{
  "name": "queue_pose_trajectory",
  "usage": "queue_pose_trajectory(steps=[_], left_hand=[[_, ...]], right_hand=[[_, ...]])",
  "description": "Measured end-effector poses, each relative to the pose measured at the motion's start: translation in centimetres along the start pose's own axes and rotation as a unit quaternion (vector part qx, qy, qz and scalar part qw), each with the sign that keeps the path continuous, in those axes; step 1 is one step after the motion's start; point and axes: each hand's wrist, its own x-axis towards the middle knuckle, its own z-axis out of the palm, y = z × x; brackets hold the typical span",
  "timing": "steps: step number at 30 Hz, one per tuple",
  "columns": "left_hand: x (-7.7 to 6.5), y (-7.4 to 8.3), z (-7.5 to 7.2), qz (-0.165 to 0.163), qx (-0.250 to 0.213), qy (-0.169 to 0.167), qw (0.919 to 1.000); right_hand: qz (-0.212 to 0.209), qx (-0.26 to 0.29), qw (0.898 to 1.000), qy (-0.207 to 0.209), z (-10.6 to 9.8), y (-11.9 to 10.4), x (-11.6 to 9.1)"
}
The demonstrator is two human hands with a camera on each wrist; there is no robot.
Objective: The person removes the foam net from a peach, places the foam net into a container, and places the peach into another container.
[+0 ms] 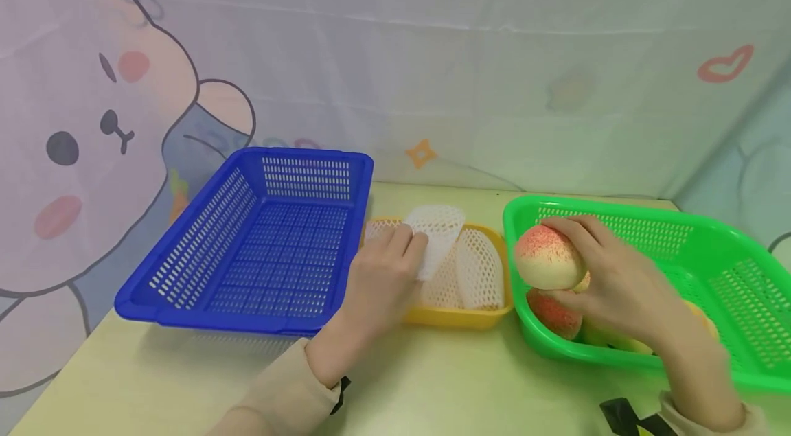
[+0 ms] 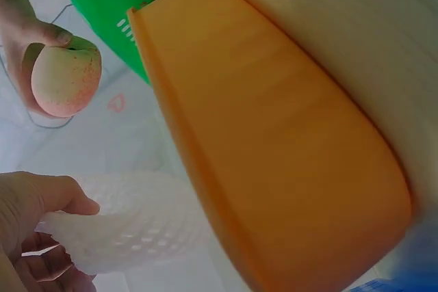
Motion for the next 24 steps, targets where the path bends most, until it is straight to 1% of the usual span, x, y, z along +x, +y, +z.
queue_pose_trajectory(steps=[2, 5, 9, 12, 15, 19, 24], left_hand=[[0.1, 0.3, 0.4, 0.004, 0.015, -0.005, 0.9999], [0.4, 0.8, 1.1, 0.005, 0.038, -0.002, 0.9993], [0.6, 1.4, 2.0, -0.002, 0.051, -0.01, 0.9986], [0.5, 1.7, 2.5, -0.007, 0.06, -0.038, 0.9975], [0.5, 2.0, 3.0, -0.007, 0.078, -0.059, 0.9952], [0.5, 2.3, 3.6, -0.008, 0.096, -0.072, 0.9928], [0.6, 2.5, 4.1, -0.012, 0.093, -0.087, 0.9919]], right_hand=[[0.006, -0.006, 1.0, 0.002, -0.2, 0.4, 0.0], [0.014, -0.016, 1.0, 0.002, -0.5, 1.3, -0.2], [0.044, -0.026, 0.999, -0.012, -0.9, 2.0, -0.6], [0.067, -0.03, 0.997, -0.027, -1.0, 2.4, -1.1], [0.086, -0.031, 0.995, -0.042, -1.2, 3.0, -1.7], [0.106, -0.027, 0.993, -0.051, -1.6, 4.0, -2.3], [0.132, -0.026, 0.989, -0.06, -2.2, 5.4, -2.7]])
